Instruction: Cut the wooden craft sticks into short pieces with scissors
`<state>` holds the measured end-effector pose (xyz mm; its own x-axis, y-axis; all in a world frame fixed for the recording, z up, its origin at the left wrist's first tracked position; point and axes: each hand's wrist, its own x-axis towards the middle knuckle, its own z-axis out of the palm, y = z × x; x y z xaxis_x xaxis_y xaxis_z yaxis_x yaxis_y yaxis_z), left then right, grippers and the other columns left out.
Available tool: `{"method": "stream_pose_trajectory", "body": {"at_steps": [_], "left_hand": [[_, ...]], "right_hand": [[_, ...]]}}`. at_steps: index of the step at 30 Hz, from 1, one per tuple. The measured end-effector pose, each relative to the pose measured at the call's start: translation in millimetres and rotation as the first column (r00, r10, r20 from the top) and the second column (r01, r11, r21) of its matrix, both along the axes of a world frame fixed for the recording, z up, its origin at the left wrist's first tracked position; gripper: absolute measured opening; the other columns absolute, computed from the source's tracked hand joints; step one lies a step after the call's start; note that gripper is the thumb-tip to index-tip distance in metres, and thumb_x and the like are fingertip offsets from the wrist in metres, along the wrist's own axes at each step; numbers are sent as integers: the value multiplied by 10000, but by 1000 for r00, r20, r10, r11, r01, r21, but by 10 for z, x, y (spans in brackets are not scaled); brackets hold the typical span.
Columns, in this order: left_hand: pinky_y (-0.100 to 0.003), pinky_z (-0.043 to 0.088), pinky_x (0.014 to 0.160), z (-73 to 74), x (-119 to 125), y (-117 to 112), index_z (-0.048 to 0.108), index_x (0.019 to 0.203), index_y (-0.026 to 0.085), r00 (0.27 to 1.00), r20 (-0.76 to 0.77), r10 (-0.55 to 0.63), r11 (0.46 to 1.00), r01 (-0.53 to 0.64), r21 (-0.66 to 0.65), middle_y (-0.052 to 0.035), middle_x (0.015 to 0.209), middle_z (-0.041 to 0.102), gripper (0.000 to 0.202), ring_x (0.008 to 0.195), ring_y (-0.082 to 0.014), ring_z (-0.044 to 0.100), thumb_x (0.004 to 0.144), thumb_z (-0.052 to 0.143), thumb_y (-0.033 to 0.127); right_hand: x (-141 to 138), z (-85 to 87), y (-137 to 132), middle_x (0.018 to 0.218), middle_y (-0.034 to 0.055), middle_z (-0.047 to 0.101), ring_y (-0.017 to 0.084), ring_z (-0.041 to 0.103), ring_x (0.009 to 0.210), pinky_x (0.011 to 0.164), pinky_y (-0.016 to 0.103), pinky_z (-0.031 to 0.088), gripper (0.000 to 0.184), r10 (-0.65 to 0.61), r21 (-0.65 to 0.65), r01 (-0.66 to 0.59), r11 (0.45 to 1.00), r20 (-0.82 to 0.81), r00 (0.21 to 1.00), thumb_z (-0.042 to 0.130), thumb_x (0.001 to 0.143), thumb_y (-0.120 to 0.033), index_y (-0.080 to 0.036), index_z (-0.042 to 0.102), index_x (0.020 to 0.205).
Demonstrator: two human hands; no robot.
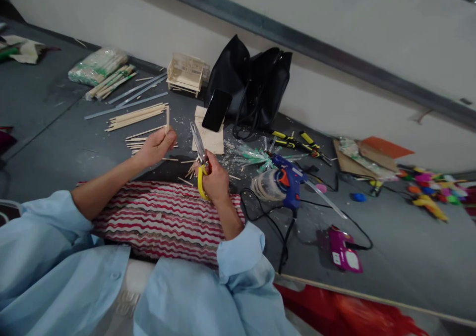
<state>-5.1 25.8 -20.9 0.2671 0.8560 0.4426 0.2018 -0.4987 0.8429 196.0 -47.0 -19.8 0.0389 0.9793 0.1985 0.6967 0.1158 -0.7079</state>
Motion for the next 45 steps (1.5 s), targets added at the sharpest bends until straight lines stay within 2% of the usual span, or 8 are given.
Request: {"method": "stream_pose_trajectory", "body": {"at_steps": [8,17,21,28,35,39,42,45], "left_hand": [[-247,287,547,143,-58,-102,444,758,202,927,-347,140,990,-132,45,22,591,437,322,546,-129,448,997,371,406],[-277,390,617,171,19,-209,565,926,173,776,-619,124,992,-100,73,-69,730,621,288,674,-214,612,1002,360,361],[-309,443,681,199,46,-257,582,979,153,707,-700,105,993,-106,43,-123,830,674,332,779,-264,662,1004,346,385],[-304,461,676,275,56,-291,578,1062,136,591,-798,116,991,-123,52,-139,893,701,316,802,-258,686,1006,344,340],[-291,476,691,267,64,-299,573,1116,140,549,-827,122,992,-89,88,-125,900,700,307,802,-235,690,1005,341,308],[-300,473,683,262,62,-300,574,1106,142,542,-831,122,992,-96,83,-127,883,697,317,784,-245,687,1006,330,317],[-278,460,670,248,54,-299,583,1067,146,577,-804,142,989,-105,100,-108,848,692,313,765,-226,675,1004,350,345],[-262,440,657,214,34,-289,600,1038,151,669,-723,174,984,-90,154,-97,874,686,314,789,-211,665,1002,367,359]], "right_hand": [[-62,87,-91,801,-12,651,127,566,663,659,234,442,545,121,-20,-120,993,51,991,612,842,-377,-251,564,1370],[-65,102,-83,1083,49,705,162,639,823,788,259,492,551,147,-50,-145,988,40,988,619,854,-365,-249,551,1388],[-70,128,-95,1006,45,724,175,652,806,744,251,480,554,159,-105,-147,983,115,981,627,853,-379,-254,550,1388],[-101,180,-130,928,39,726,170,637,751,684,244,441,544,139,-128,-118,985,176,975,583,885,-401,-249,531,1405],[-99,141,-126,898,30,697,151,583,715,689,241,440,498,161,-132,-148,980,90,983,555,880,-350,-215,553,1360],[-80,67,-97,890,31,688,154,570,722,703,247,442,459,170,-122,-164,979,44,984,527,818,-207,-191,596,1272],[-76,29,-84,909,26,690,152,567,717,701,246,439,508,158,-113,-152,982,51,986,492,741,-122,-202,603,1231],[-74,11,-81,829,4,662,145,541,669,657,236,424,511,148,-128,-144,981,22,989,476,714,-116,-208,608,1199]]}}
